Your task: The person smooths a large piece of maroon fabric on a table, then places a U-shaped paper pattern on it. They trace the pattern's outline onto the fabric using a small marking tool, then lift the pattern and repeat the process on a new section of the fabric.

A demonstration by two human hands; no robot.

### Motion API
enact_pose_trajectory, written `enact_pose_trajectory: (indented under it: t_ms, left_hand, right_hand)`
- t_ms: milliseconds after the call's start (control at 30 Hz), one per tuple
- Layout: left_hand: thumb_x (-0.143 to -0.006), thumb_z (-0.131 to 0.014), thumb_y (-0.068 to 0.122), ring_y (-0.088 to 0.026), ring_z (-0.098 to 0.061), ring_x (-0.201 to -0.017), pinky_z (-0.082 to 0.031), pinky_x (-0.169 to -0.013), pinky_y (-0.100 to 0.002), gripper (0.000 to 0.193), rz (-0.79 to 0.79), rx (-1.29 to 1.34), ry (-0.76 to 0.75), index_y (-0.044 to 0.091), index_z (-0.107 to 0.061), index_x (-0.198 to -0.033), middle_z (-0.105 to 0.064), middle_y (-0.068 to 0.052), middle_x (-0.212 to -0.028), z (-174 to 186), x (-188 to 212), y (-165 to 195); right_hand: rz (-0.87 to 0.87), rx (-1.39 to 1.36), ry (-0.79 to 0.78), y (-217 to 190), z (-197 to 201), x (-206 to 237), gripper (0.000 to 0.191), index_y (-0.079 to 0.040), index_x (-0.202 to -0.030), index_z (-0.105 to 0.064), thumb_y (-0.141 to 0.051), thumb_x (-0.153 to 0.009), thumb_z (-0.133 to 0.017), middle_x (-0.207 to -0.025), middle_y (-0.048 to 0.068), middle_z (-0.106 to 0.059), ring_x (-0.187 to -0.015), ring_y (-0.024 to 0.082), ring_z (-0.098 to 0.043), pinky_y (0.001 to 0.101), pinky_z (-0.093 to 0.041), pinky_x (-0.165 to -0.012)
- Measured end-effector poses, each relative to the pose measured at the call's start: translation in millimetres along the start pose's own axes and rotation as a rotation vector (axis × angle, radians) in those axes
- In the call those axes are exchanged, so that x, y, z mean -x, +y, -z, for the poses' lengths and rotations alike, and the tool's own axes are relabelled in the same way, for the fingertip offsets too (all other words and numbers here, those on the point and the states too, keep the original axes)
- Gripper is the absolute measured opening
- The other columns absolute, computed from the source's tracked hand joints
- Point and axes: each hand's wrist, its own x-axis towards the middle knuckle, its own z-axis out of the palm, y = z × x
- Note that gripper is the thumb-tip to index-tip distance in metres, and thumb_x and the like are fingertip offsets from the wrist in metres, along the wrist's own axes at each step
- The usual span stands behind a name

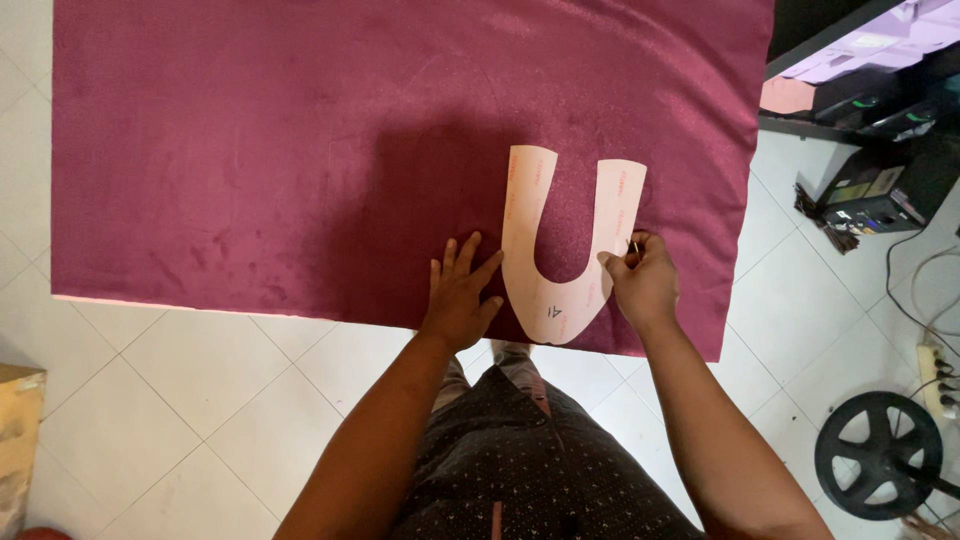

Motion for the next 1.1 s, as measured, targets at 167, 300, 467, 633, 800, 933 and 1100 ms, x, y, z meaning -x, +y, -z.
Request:
enact_pose_trajectory:
  t_ms: [167,300,467,633,800,933,1100]
  left_hand:
    - [-0.09,-0.07,0.025,-0.036,0.004,-0.158,0.004,-0.125,-0.057,0.072,0.013,0.011,0.002,0.028,-0.041,-0.156,-0.007,-0.007,-0.172,-2.1,0.2,0.3]
    - [-0.09,-0.068,0.026,-0.034,0.006,-0.158,0.006,-0.125,-0.055,0.073,0.032,0.028,-0.019,0.03,-0.039,-0.157,-0.005,-0.005,-0.172,0.3,1.1,3.6]
    - [-0.09,-0.068,0.025,-0.034,0.008,-0.158,0.006,-0.125,-0.054,0.074,0.053,0.003,-0.063,0.03,-0.037,-0.157,-0.003,-0.005,-0.173,5.4,0.0,8.0]
    - [-0.09,-0.067,0.024,-0.034,0.009,-0.158,0.007,-0.125,-0.054,0.076,0.057,-0.015,-0.078,0.03,-0.033,-0.158,-0.001,-0.005,-0.173,6.8,0.0,9.3]
    - [-0.09,-0.067,0.025,-0.034,0.008,-0.158,0.006,-0.125,-0.055,0.077,0.052,-0.023,-0.084,0.03,-0.033,-0.158,-0.001,-0.005,-0.173,6.2,1.2,8.1]
    - [-0.09,-0.067,0.024,-0.034,0.007,-0.158,0.005,-0.125,-0.055,0.078,0.039,-0.039,-0.067,0.031,-0.032,-0.159,-0.002,-0.004,-0.173,5.9,0.6,7.0]
    - [-0.089,-0.068,0.022,-0.034,0.006,-0.158,0.004,-0.125,-0.055,0.079,0.039,-0.044,-0.07,0.031,-0.032,-0.159,-0.002,-0.005,-0.173,4.8,0.6,6.1]
  right_hand:
    - [0.018,0.0,0.0,2.3,0.0,-0.9,0.053,-0.004,-0.126,-0.062,-0.029,-0.085,-0.084,-0.092,0.006,-0.072,-0.08,0.018,-0.069,0.036,-0.057,-0.072]
    - [0.013,-0.011,-0.014,4.0,-0.2,-2.9,0.05,-0.004,-0.124,-0.064,-0.03,-0.086,-0.084,-0.092,0.005,-0.072,-0.08,0.017,-0.07,0.0354,-0.057,-0.073]
    - [0.035,0.005,0.003,3.4,0.4,-3.0,0.053,-0.004,-0.126,-0.062,-0.029,-0.085,-0.084,-0.091,0.007,-0.071,-0.081,0.018,-0.068,0.036,-0.057,-0.073]
    - [0.01,0.024,-0.022,-0.5,2.1,-0.8,0.054,-0.003,-0.128,-0.061,-0.029,-0.086,-0.083,-0.093,0.007,-0.07,-0.081,0.019,-0.068,0.0362,-0.057,-0.073]
    - [0.003,0.054,-0.016,-4.5,3.7,0.3,0.055,-0.003,-0.128,-0.061,-0.029,-0.085,-0.083,-0.094,0.007,-0.07,-0.082,0.019,-0.068,0.0376,-0.056,-0.075]
    - [0.017,0.016,-0.014,-4.7,3.5,1.0,0.052,-0.003,-0.127,-0.062,-0.029,-0.086,-0.082,-0.095,0.006,-0.071,-0.083,0.019,-0.069,0.0367,-0.057,-0.076]
    - [0.038,0.041,-0.001,-1.6,1.1,0.8,0.054,-0.003,-0.127,-0.062,-0.03,-0.086,-0.083,-0.096,0.007,-0.071,-0.085,0.02,-0.069,0.037,-0.056,-0.077]
